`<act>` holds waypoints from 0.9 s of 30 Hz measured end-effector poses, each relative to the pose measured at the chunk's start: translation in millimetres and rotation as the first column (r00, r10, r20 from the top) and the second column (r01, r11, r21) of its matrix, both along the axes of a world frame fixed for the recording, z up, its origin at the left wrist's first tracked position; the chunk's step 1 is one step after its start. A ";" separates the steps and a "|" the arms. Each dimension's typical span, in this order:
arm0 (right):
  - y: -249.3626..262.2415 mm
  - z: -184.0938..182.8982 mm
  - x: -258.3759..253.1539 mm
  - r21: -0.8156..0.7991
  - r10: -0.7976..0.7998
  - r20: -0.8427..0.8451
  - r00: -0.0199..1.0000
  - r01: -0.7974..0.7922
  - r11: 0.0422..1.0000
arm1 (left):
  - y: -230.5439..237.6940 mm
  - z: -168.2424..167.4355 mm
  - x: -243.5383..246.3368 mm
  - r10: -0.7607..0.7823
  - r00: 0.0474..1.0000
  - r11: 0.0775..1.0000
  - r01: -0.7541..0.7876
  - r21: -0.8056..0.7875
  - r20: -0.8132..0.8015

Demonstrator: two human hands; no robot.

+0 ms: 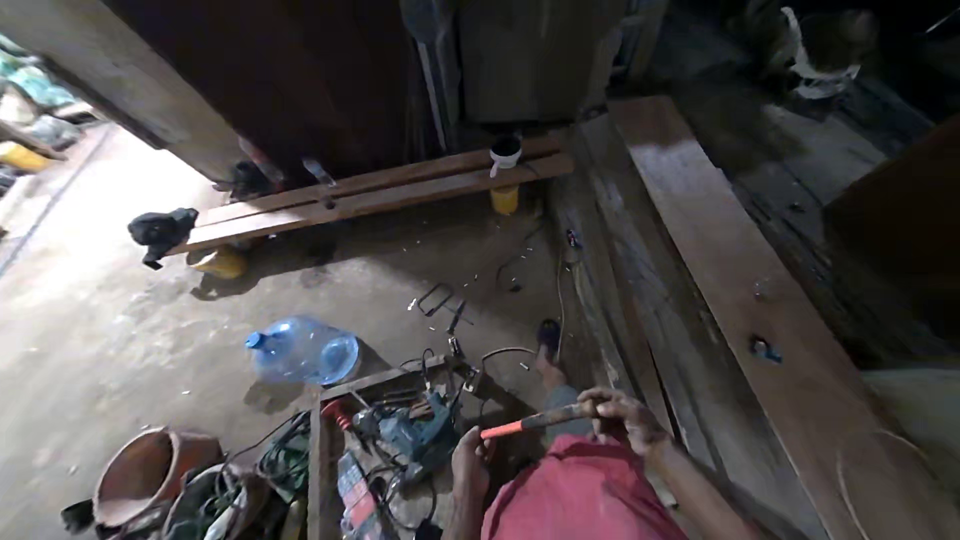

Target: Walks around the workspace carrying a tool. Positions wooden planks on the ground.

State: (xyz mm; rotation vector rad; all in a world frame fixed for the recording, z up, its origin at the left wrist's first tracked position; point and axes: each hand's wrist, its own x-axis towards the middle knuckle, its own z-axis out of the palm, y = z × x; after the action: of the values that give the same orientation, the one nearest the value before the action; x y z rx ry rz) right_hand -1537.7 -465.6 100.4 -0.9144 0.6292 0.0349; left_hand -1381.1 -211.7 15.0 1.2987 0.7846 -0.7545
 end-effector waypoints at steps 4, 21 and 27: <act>-77.4 -30.7 116.2 0.040 0.190 0.032 0.981 -0.191 0.981 | -52.0 -27.1 70.9 0.090 0.996 0.995 -0.089 0.039 -0.011; -305.1 -13.0 510.6 0.131 0.640 0.035 0.768 -0.638 0.758 | -233.7 4.6 394.6 0.294 0.955 0.950 -0.288 0.122 -0.032; -309.6 -29.2 669.5 -0.023 0.709 -0.142 0.691 -0.719 0.695 | -247.2 -38.8 557.4 0.261 0.964 0.961 -0.256 0.102 -0.039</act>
State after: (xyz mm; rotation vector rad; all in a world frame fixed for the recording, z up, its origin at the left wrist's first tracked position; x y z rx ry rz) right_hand -868.2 -775.2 71.3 -1.1986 0.3471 0.7910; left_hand -823.7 -458.9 -23.8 1.2352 1.0216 -0.5473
